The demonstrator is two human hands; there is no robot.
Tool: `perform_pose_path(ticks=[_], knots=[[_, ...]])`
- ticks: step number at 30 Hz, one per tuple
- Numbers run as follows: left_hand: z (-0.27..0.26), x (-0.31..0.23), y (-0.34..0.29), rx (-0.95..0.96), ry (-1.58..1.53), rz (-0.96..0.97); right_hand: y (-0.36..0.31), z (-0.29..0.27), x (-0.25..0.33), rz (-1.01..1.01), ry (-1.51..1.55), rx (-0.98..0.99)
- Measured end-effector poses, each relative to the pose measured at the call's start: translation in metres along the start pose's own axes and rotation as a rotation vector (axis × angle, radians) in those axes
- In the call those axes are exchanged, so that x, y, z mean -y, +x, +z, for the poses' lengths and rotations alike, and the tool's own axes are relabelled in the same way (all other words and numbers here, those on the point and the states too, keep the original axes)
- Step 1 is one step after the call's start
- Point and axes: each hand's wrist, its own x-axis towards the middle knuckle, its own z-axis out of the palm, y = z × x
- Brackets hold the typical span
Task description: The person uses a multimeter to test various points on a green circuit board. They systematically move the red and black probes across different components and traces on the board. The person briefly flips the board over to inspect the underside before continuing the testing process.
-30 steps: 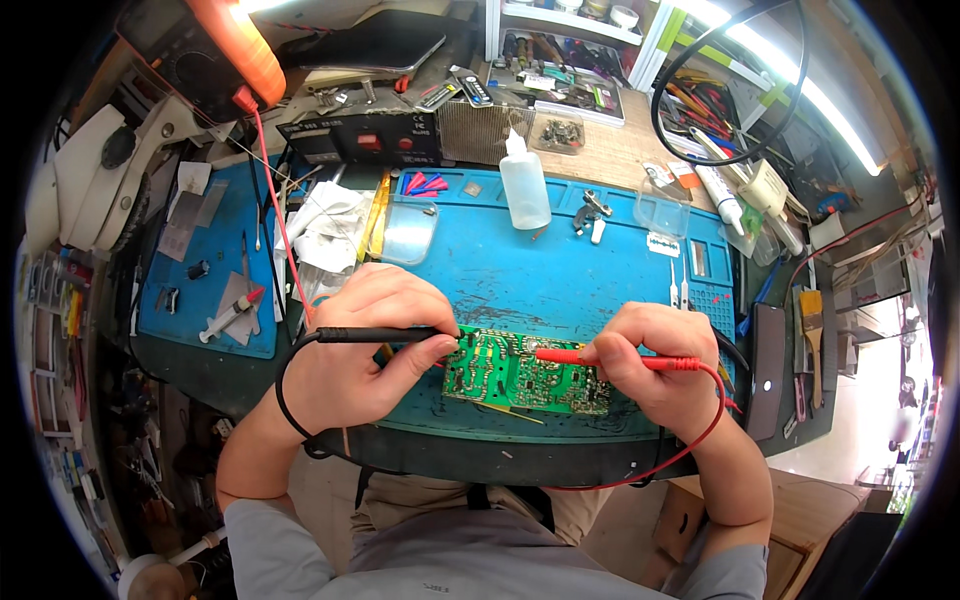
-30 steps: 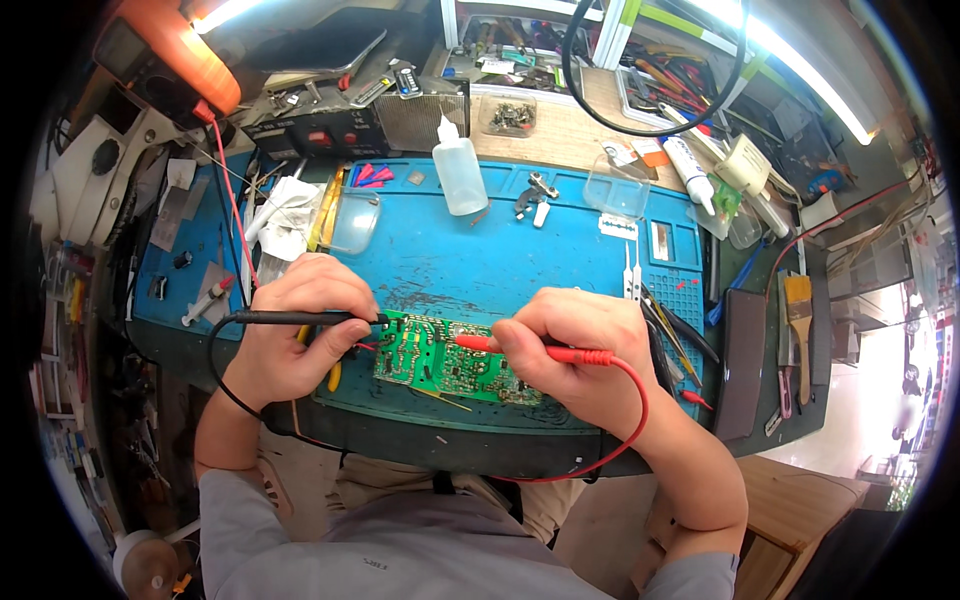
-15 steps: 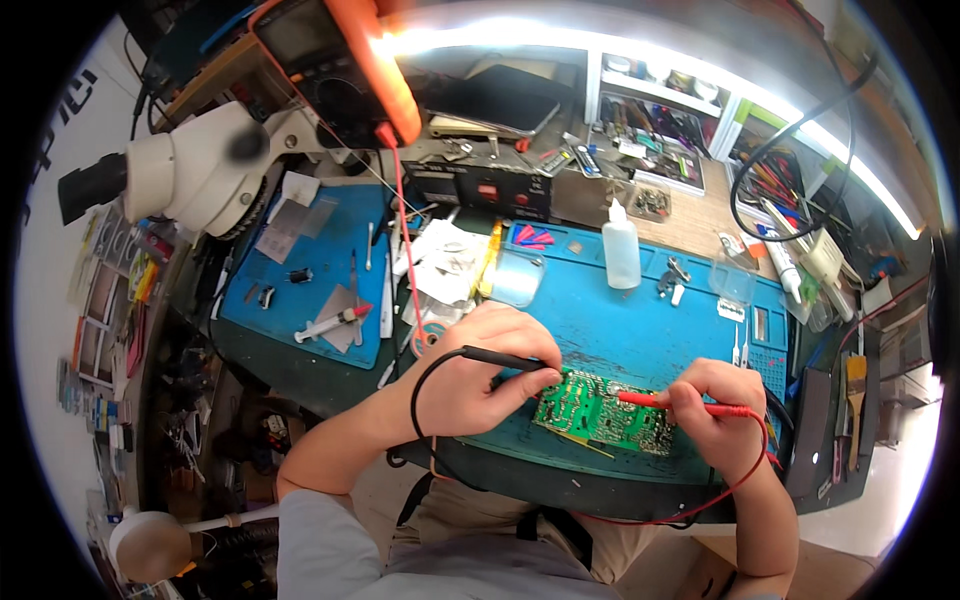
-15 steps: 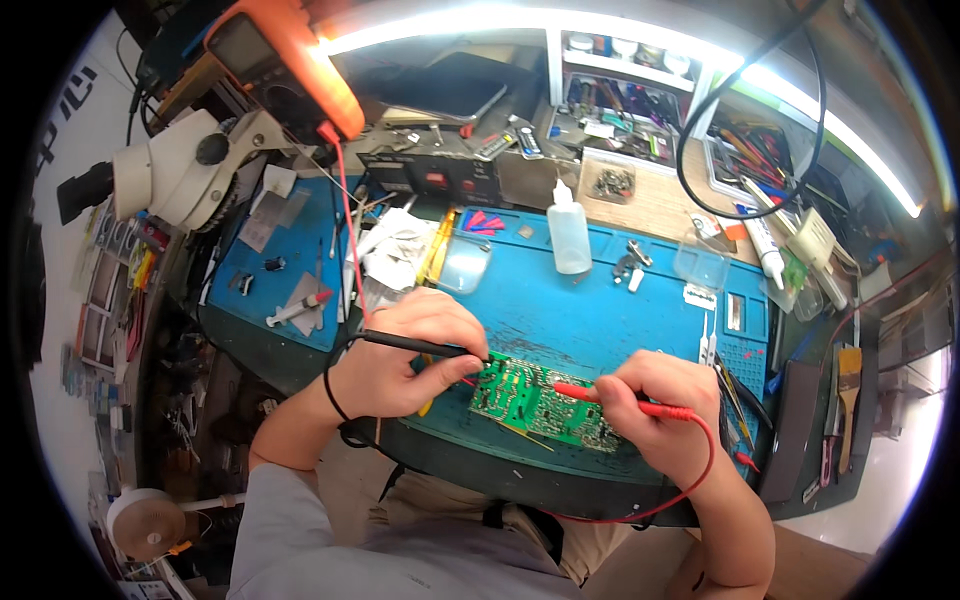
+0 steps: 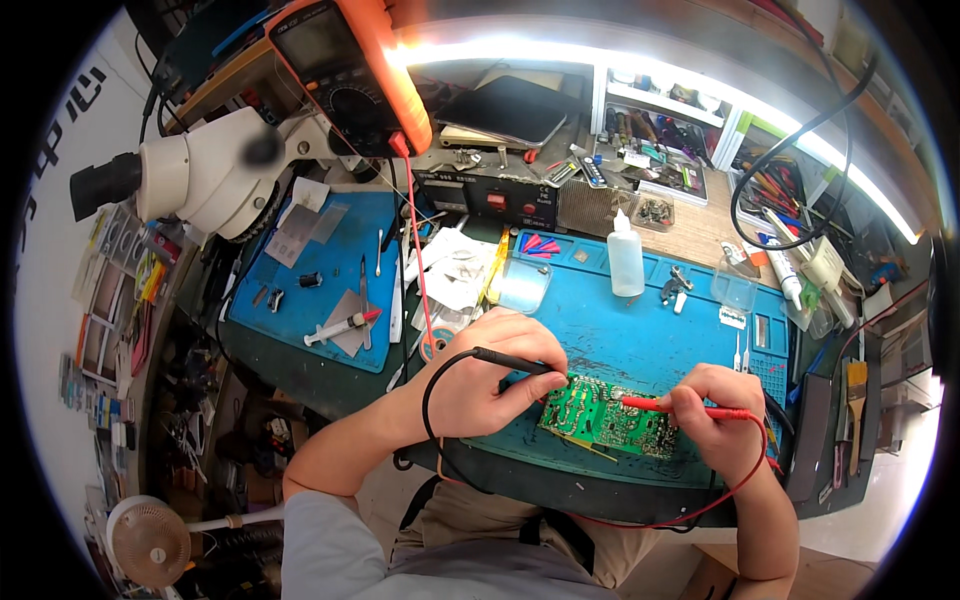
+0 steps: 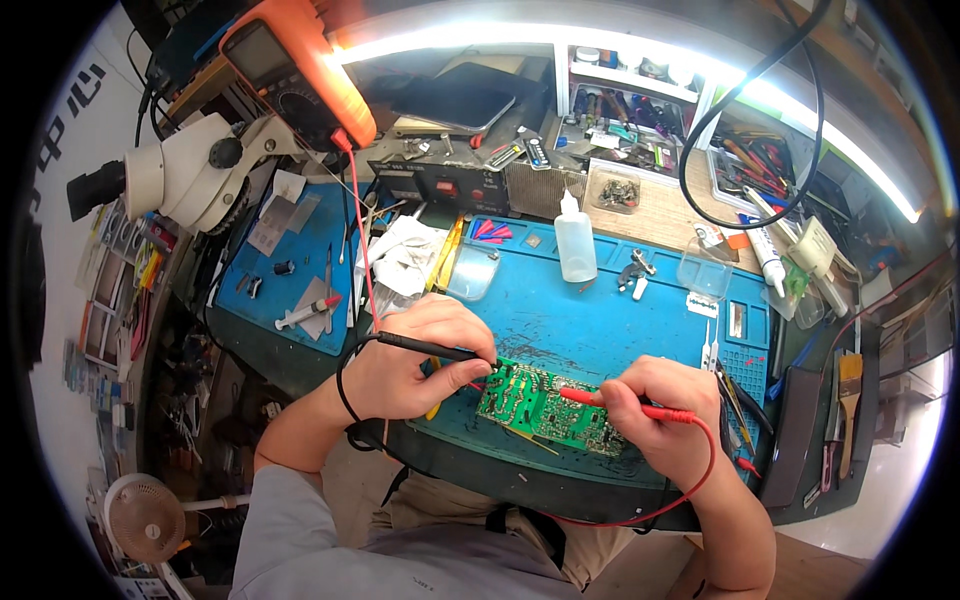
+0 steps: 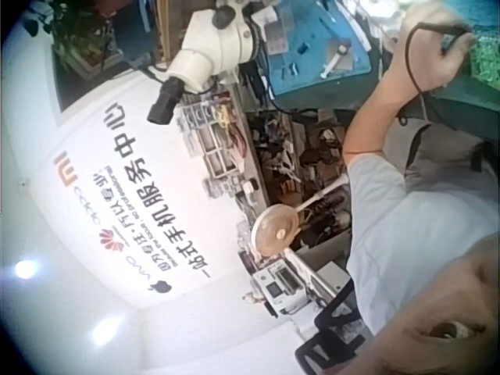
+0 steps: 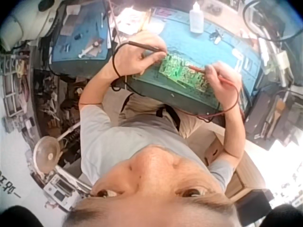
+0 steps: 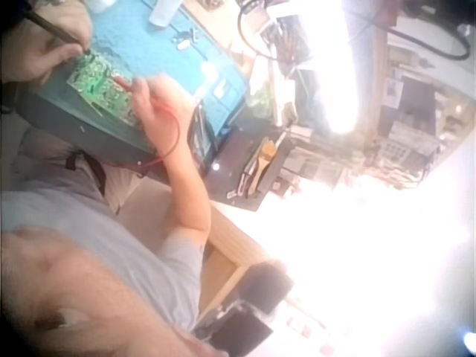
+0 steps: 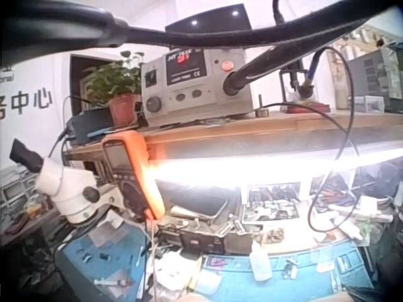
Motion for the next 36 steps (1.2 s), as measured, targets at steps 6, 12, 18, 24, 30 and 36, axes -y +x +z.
perform_pose_path(ticks=[6, 12, 18, 24, 30, 36], knots=[[-0.0029, -0.0002, -0.0006, 0.009, 0.004, 0.002, 0.0006, 0.0016, -0.0005, -0.023, 0.002, -0.001], [-0.0053, -0.0037, 0.0006, 0.019, -0.001, -0.007, 0.0008, -0.0002, 0.0028, -0.032, 0.019, 0.013], [-0.0006, 0.0011, 0.0007, 0.014, -0.003, 0.006, 0.0022, 0.0006, -0.0021, -0.063, 0.033, 0.001], [0.0010, -0.0004, 0.0018, 0.000, 0.006, -0.006, 0.0014, 0.0005, -0.0032, -0.083, 0.013, -0.016], [-0.0008, 0.0017, 0.0001, 0.018, 0.017, 0.005, 0.0020, 0.0015, -0.0025, -0.083, 0.013, -0.017], [0.0000, -0.0010, 0.0025, -0.002, 0.021, -0.009, 0.0024, 0.0015, -0.0033, -0.095, 0.021, -0.020]])
